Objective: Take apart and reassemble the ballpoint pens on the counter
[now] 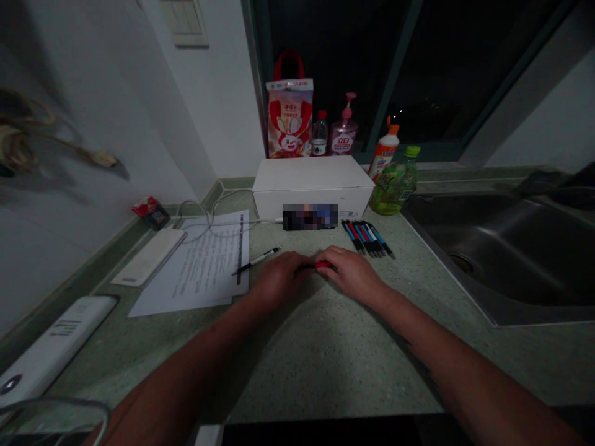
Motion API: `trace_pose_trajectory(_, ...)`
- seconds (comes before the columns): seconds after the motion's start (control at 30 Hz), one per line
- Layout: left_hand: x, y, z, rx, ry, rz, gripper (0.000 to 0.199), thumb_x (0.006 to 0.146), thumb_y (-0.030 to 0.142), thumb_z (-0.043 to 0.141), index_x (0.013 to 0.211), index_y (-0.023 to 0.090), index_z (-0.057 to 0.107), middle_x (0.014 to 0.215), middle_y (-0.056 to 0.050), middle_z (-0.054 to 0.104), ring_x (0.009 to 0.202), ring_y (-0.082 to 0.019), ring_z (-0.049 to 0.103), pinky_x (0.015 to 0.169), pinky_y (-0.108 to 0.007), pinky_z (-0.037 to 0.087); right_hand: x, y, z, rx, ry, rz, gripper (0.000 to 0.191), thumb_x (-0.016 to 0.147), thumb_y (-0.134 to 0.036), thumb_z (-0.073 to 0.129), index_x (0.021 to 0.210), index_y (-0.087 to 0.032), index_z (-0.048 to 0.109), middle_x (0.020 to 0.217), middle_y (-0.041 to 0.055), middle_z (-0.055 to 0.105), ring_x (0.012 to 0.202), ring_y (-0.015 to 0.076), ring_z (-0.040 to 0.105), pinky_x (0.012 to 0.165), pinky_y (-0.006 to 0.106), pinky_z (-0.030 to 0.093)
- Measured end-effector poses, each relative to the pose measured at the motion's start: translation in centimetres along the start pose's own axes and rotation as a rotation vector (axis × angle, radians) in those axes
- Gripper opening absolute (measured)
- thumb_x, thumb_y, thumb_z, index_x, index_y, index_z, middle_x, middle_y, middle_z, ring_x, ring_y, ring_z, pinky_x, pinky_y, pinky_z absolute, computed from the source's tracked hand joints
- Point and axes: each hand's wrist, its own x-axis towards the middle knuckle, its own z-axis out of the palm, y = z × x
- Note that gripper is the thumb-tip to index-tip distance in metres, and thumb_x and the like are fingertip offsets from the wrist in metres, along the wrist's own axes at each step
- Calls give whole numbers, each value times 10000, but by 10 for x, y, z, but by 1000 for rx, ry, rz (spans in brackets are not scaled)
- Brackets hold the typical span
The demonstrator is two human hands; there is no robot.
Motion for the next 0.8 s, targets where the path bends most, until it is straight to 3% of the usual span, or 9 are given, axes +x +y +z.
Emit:
trace_pose_trajectory(0.27,1,5,-7,60,23,-68,204,985,261,559,1058,234,747,1007,-65,757,919,-236,694,846,-381,529,3,0,2,-8,-71,19,245,1072,-329,547,1153,-221,752,1051,78,754,984,223,700,850,334,510)
trace_pose_trajectory(0.57,1,4,-7,154,-10,-138,373,1039,331,427,792,210,679,754,-63,701,685,-217,619,654,-345,438,1,1,-3,25,80,-14,122,1022,-267,633,1033,-225,747,1002,72,719,962,222,671,833,331,506)
trace_pose_trajectory(0.8,2,3,-6,80,58,-157,192,979,260,546,1015,212,728,1002,-90,768,918,-260,690,794,-388,507,1,9,-2,-31,70,95,173,1045,-288,596,1098,-231,751,1050,76,745,1002,244,695,861,359,523)
